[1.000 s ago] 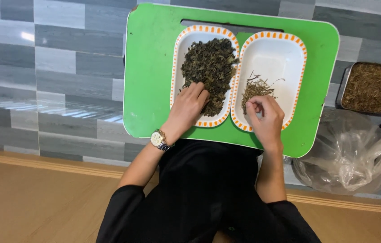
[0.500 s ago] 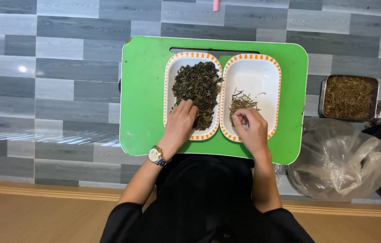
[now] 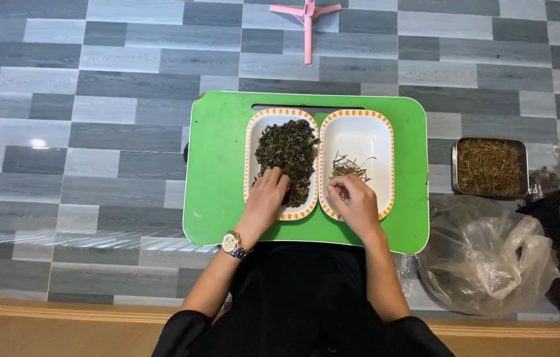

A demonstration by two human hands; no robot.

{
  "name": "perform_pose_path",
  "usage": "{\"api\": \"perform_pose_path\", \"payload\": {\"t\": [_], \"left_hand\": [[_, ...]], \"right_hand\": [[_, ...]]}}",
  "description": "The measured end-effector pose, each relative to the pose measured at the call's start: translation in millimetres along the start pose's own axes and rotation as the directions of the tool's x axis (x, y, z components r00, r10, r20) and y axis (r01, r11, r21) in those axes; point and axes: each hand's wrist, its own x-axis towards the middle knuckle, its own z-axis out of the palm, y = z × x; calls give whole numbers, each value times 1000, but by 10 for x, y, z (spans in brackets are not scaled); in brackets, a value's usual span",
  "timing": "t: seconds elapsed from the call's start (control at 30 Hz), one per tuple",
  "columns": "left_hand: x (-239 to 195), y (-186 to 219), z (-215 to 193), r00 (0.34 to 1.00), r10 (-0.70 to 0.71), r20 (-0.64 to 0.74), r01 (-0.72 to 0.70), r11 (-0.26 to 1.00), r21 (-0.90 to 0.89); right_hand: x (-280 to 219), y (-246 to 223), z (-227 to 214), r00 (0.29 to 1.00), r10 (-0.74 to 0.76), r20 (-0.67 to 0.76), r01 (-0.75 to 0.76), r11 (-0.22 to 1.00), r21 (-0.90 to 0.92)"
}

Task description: Manually sorting dried tea leaves by picking out stems and debris and placing them in a separate tray compartment.

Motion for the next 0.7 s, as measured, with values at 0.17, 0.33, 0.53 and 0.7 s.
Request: {"api": "perform_pose_path", "payload": {"t": [0.17,0.33,0.53,0.7], "left_hand": [[-109,198,-308,981,46,-188,-42,999,26],[-174,228,-194,983,38,-180,-46,998,-40],[-198,319,-325,982,51,-182,-65,995,-71],[-180,360,-393,988,60,-145,-82,984,-156]], "right_hand": [[25,-245,-34,995,-94,29,94,996,-8],[3,-304,63,991,-113,72,111,993,34],[104,-498,139,978,-168,127,164,986,39],[107,-480,221,977,-166,135,165,986,18]]}}
